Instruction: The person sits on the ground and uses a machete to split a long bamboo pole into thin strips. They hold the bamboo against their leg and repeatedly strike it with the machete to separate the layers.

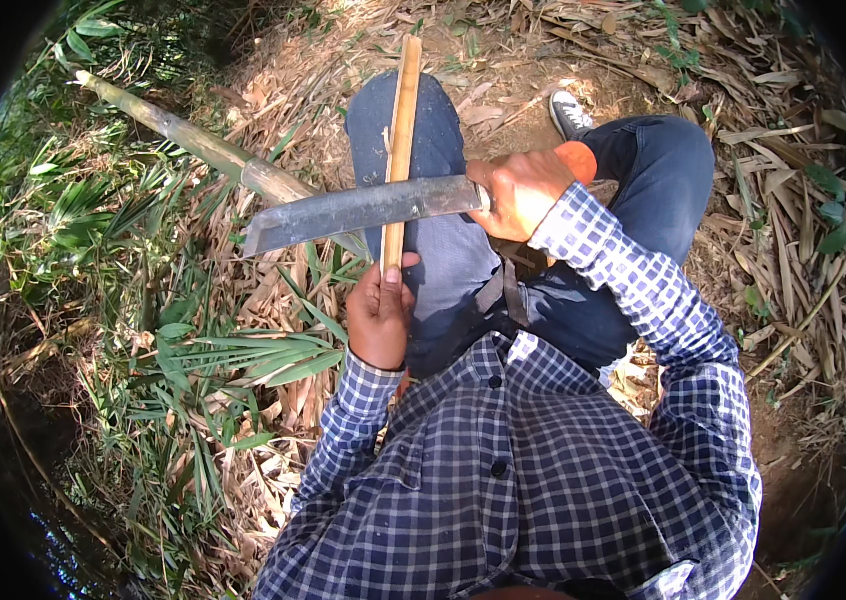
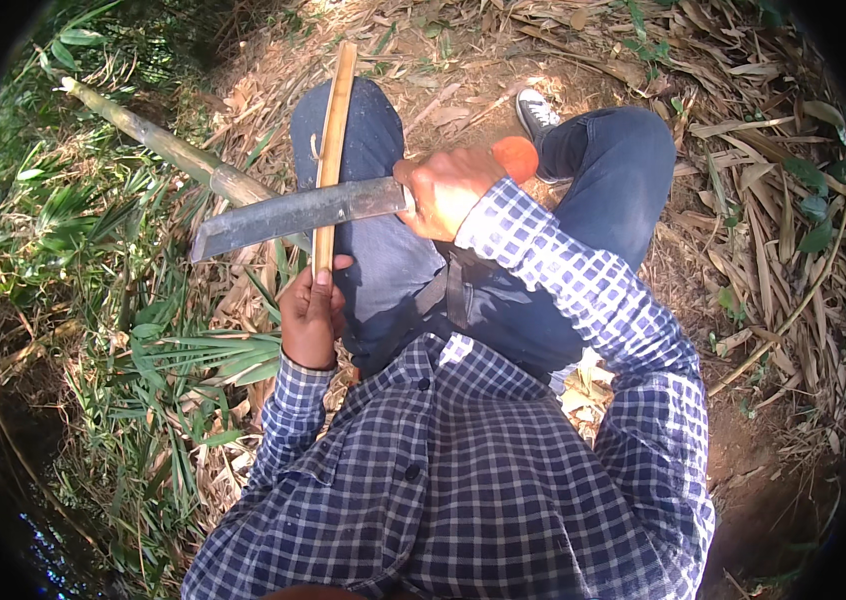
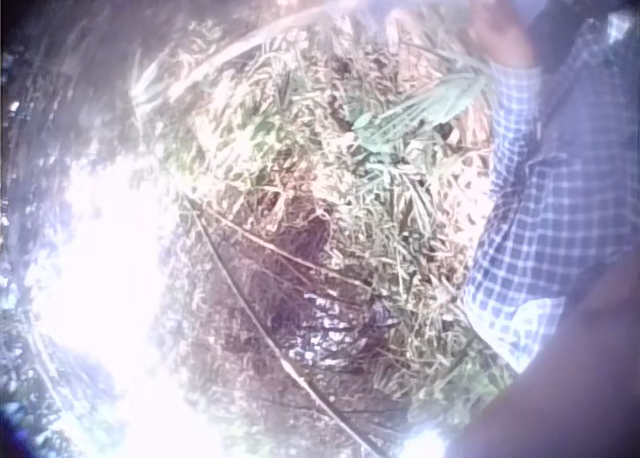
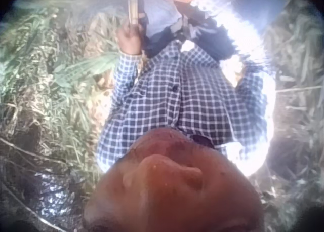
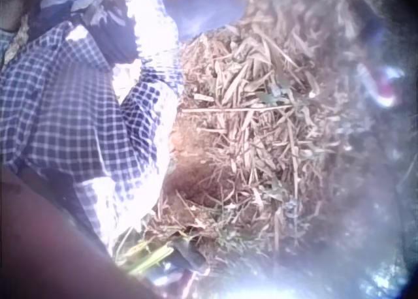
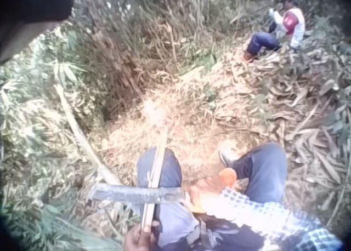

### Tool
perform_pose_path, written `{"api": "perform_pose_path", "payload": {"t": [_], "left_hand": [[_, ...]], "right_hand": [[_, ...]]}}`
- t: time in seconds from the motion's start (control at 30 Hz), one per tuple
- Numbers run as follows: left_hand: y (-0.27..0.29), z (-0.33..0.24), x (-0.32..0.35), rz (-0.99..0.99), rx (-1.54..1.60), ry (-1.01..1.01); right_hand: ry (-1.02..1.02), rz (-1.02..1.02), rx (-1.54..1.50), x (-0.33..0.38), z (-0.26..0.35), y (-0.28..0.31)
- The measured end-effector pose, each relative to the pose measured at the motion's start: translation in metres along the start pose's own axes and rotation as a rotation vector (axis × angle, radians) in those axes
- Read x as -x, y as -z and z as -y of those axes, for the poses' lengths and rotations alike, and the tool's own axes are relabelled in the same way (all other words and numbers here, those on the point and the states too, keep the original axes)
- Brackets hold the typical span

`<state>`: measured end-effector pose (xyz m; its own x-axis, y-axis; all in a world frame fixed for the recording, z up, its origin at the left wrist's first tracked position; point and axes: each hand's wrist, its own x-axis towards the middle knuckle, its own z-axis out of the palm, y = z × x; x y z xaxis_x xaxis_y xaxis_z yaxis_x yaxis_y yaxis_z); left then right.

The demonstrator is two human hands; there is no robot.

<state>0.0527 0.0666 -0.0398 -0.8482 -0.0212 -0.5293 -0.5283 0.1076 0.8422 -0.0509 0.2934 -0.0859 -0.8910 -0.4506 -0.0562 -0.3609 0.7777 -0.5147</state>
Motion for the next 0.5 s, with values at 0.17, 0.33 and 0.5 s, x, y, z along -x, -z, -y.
{"api": "perform_pose_path", "payload": {"t": [0.17, 0.33, 0.5], "left_hand": [[-0.005, 0.000, 0.001, -0.030, -0.059, -0.043], [0.001, 0.008, 0.006, -0.018, -0.039, -0.042], [0.000, 0.001, 0.005, -0.029, -0.040, -0.030]], "right_hand": [[-0.097, -0.025, 0.016, -0.010, -0.004, 0.004], [-0.092, 0.045, 0.006, -0.003, 0.003, 0.006], [-0.083, 0.027, -0.055, -0.009, -0.003, 0.001]]}}
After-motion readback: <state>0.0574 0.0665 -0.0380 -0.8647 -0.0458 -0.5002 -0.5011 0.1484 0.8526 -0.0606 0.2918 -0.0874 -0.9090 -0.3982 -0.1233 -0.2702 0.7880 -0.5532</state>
